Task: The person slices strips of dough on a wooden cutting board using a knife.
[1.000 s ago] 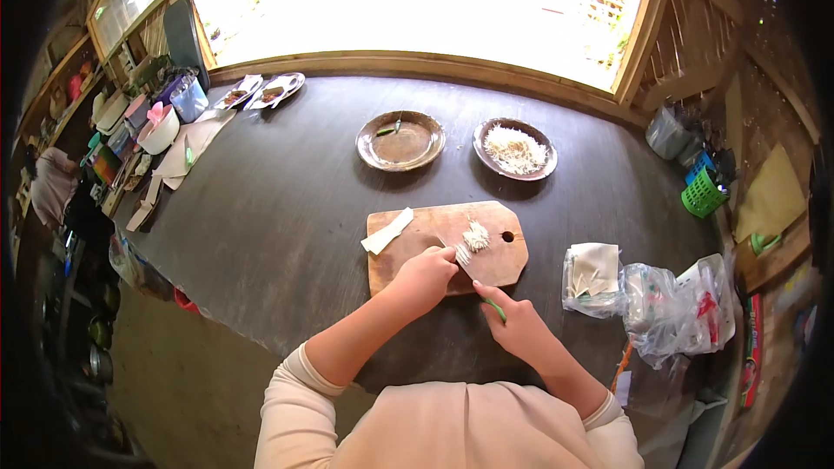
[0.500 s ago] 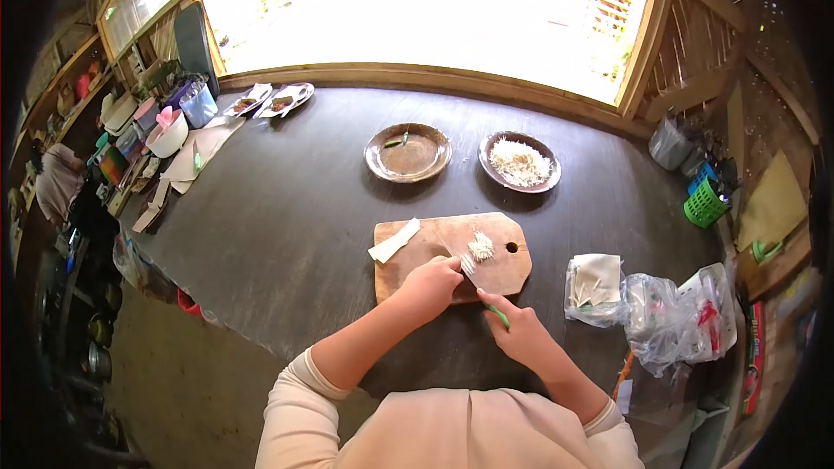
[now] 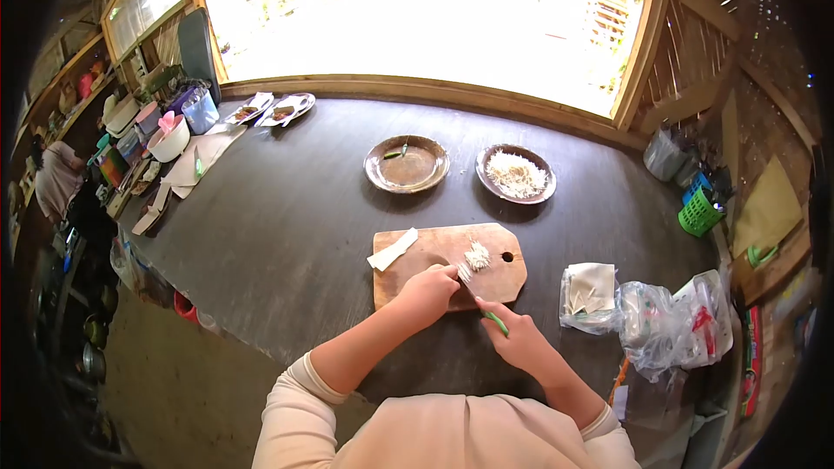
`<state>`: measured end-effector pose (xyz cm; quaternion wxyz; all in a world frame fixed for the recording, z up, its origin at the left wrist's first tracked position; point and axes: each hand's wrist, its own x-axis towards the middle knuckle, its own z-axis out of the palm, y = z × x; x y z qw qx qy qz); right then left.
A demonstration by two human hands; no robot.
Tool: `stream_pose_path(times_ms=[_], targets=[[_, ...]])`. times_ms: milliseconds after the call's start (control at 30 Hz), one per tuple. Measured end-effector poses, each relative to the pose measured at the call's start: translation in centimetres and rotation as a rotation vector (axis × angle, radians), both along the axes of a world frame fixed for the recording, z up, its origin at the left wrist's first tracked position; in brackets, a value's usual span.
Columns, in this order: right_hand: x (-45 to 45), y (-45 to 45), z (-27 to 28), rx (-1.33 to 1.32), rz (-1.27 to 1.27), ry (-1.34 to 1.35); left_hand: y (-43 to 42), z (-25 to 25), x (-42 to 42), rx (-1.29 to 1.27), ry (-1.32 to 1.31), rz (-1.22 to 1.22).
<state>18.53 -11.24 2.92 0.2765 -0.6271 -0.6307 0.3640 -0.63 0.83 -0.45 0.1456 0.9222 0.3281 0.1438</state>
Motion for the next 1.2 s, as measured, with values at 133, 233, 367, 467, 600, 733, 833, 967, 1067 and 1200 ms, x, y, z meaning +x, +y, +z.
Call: stream_pose_path(times_ms=[133, 233, 367, 467, 600, 733, 833, 967, 1067, 1200], targets=[[0.5, -0.5, -0.4, 0.101, 0.011, 0.085, 0.1, -0.2, 0.1, -0.02, -0.041, -0.007], [0.7, -0.5, -1.0, 0.135, 0.025, 0.081, 0.1, 0.0, 0.0, -0.017, -0.053, -0.008], [0.1, -0.1, -1.8, 0.211, 0.028, 0.015, -0.2, 0.9, 0.1, -0.028, -0.042, -0.01], [0.1, 0.2, -1.3, 0.137, 0.025, 0.029, -0.3, 0.7, 0.1, -0.046, -0.057, -0.007], [0.8, 0.1, -2.0, 0.25, 0.056, 0.125, 0.0, 0.1, 0.0, -0.04, -0.085, -0.009], [0.0, 0.0, -0.2, 0.083, 0.02, 0.056, 0.1, 0.0, 0.0, -0.027, -0.022, -0.025], [-0.1, 0.0, 0.9, -0.071, -0.012, 0.01, 0.1, -0.1, 0.0, 0.003, -0.028, -0.014], [0.8, -0.2, -1.6, 0.24, 0.043, 0.119, 0.0, 0.5, 0.1, -0.027, -0.023, 0.0], [0.6, -0.4, -0.1, 0.053, 0.021, 0.108, 0.0, 0.3, 0.1, -0.043, -0.03, 0.007], [0.0, 0.3, -0.5, -0.006, -0.008, 0.008, 0.1, -0.1, 0.0, -0.031, -0.097, -0.008]])
